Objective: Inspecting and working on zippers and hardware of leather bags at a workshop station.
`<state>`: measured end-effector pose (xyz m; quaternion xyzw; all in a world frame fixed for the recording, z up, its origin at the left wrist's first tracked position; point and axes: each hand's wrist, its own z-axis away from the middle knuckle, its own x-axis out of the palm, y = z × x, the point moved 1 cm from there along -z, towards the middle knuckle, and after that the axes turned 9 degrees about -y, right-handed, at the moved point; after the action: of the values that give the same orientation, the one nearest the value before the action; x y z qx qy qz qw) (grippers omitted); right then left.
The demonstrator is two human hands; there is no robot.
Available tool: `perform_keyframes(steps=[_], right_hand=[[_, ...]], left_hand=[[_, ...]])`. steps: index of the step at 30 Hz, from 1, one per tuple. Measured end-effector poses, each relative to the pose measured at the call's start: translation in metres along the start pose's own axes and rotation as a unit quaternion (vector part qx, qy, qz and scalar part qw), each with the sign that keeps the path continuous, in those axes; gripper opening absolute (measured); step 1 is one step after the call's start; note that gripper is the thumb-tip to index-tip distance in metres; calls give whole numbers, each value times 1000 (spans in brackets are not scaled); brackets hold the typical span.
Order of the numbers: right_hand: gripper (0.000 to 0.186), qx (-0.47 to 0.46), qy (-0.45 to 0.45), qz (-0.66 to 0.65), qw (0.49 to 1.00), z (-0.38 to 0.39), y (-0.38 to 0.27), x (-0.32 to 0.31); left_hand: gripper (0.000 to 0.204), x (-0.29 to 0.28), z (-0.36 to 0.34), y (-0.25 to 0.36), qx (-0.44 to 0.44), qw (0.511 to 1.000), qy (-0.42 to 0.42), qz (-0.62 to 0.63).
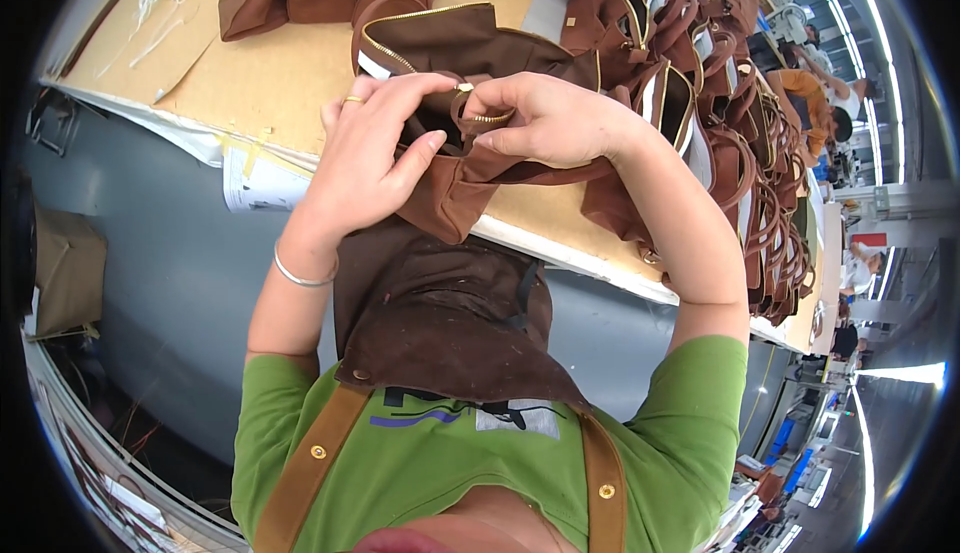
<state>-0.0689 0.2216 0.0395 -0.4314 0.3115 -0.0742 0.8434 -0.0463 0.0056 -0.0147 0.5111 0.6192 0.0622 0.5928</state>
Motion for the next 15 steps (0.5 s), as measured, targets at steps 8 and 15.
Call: perform_keyframes(steps=[8,15], right_hand=[[16,7,-3,-68,998,5,-6,6],[17,-23,46,-29,998,9,8,9]], left_hand=[[28,-33,-48,10,39,938,-285,-191],[37,-28,-47,-16,122,938,-102,308]])
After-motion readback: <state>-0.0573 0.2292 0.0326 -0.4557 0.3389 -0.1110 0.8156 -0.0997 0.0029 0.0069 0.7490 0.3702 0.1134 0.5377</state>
